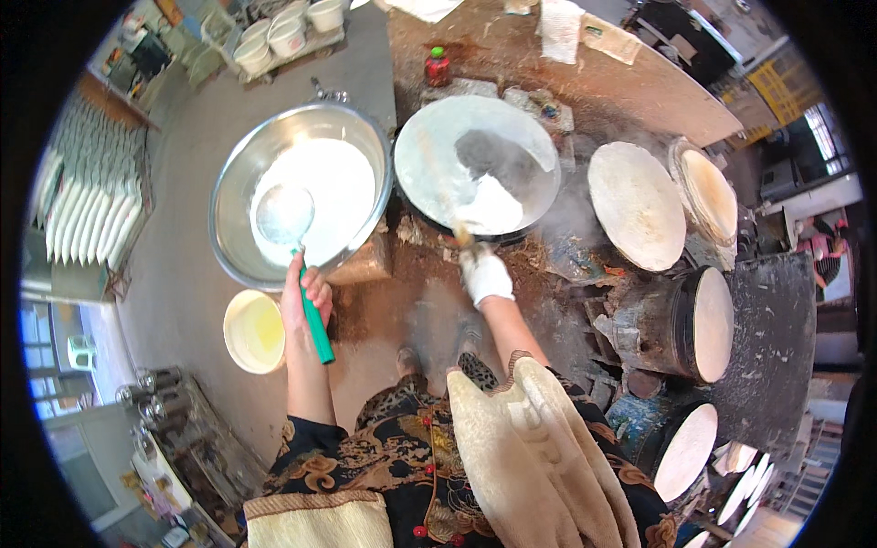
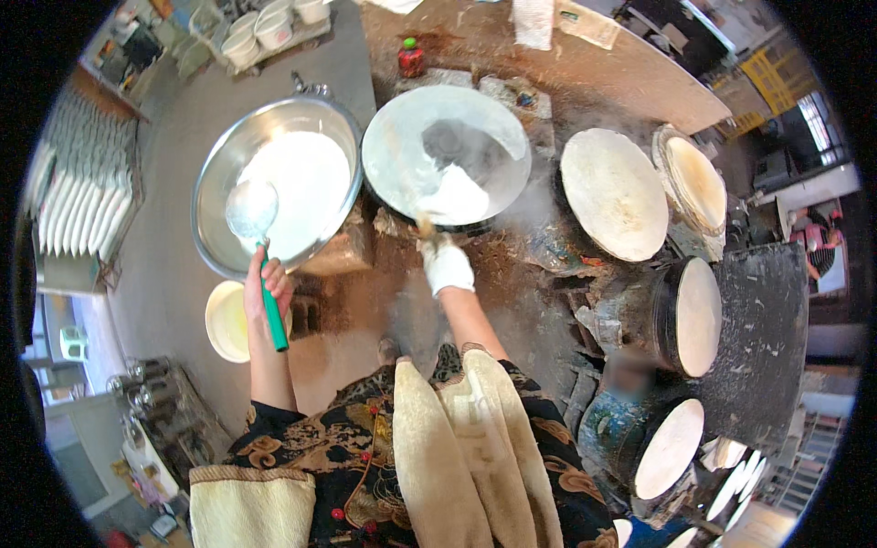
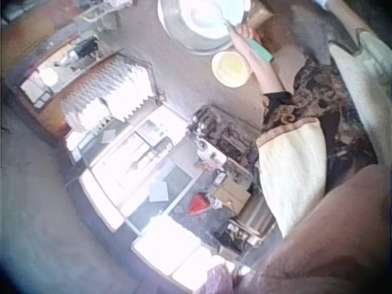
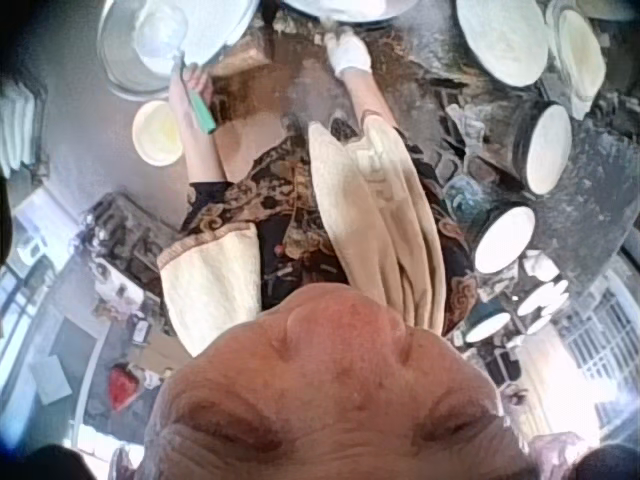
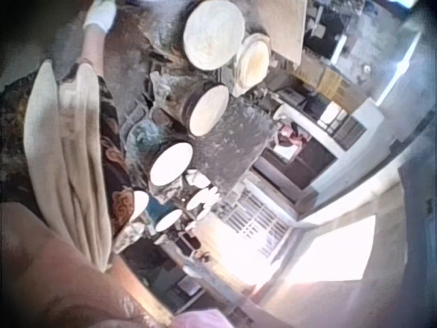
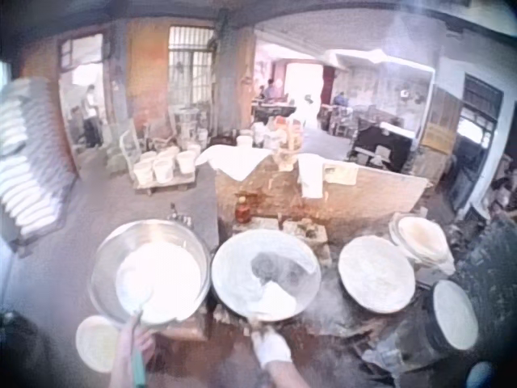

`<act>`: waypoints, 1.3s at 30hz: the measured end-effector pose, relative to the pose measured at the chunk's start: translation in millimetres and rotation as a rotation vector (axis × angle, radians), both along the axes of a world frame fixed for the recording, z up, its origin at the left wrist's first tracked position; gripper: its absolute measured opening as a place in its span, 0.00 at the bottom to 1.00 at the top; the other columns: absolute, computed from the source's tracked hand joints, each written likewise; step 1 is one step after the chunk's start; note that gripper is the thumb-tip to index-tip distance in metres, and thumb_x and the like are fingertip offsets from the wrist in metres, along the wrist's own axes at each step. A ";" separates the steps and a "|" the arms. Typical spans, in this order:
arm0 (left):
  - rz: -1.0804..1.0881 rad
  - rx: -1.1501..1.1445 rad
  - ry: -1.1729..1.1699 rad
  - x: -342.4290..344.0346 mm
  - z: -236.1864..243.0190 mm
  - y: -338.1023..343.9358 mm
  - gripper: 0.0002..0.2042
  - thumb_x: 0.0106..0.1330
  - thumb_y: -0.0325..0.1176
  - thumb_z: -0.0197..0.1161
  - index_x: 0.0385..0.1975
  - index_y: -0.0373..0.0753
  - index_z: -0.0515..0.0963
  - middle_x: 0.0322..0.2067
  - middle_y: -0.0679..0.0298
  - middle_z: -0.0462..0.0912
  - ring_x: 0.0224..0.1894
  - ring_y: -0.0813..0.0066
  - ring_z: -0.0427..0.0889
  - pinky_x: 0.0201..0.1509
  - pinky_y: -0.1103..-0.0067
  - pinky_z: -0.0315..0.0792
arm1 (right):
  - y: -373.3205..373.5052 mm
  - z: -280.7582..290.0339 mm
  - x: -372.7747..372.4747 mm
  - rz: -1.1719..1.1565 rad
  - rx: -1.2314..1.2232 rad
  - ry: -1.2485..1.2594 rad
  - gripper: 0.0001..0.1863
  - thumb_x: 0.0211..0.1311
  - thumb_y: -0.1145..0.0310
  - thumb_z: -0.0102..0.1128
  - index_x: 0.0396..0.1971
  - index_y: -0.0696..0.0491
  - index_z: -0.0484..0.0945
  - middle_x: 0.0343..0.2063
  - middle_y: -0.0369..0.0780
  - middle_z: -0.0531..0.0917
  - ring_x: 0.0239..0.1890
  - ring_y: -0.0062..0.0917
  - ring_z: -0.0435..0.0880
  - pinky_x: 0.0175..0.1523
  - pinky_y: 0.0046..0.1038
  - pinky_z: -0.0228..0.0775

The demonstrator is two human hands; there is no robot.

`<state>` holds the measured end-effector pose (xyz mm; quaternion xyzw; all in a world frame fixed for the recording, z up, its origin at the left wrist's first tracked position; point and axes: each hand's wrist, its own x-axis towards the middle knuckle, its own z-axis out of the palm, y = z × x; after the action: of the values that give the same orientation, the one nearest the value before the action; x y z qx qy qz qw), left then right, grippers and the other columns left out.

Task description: The person ladles white batter onto a hot circular griddle and spreads it into a thin circle using a wooden tool. They cook the crepe, flip it, and then stack it with others. The process is repeated continuously throughout the video.

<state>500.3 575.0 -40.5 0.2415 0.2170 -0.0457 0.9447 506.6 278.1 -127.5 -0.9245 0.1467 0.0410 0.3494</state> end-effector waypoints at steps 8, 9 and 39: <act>-0.106 -0.038 0.008 12.2 10.1 -5.1 0.08 0.71 0.36 0.46 0.43 0.41 0.68 0.12 0.73 0.60 0.09 0.86 0.59 0.07 0.87 0.57 | -86.4 7.6 -5.1 -0.109 -0.235 0.153 0.19 0.64 0.56 0.41 0.46 0.54 0.71 0.32 0.53 0.81 0.38 0.47 0.80 0.45 0.44 0.70; -0.126 -0.048 0.010 14.2 10.0 -9.4 0.08 0.71 0.36 0.46 0.42 0.41 0.67 0.12 0.73 0.60 0.09 0.86 0.59 0.07 0.87 0.57 | -92.7 10.8 2.3 -0.095 -0.218 0.129 0.20 0.64 0.56 0.42 0.47 0.55 0.71 0.33 0.53 0.81 0.39 0.47 0.80 0.46 0.44 0.70; -0.278 -0.110 -0.031 37.5 2.4 -53.9 0.12 0.72 0.33 0.43 0.52 0.41 0.65 0.12 0.72 0.60 0.08 0.86 0.58 0.07 0.89 0.57 | -153.1 1.4 -7.3 -0.097 -0.126 -0.074 0.21 0.61 0.52 0.47 0.41 0.54 0.76 0.35 0.51 0.81 0.41 0.45 0.78 0.46 0.40 0.70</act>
<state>537.8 521.2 -38.0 0.2179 0.1642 -0.1843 0.9442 499.3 125.0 -126.1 -0.9373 0.1805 -0.0196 0.2973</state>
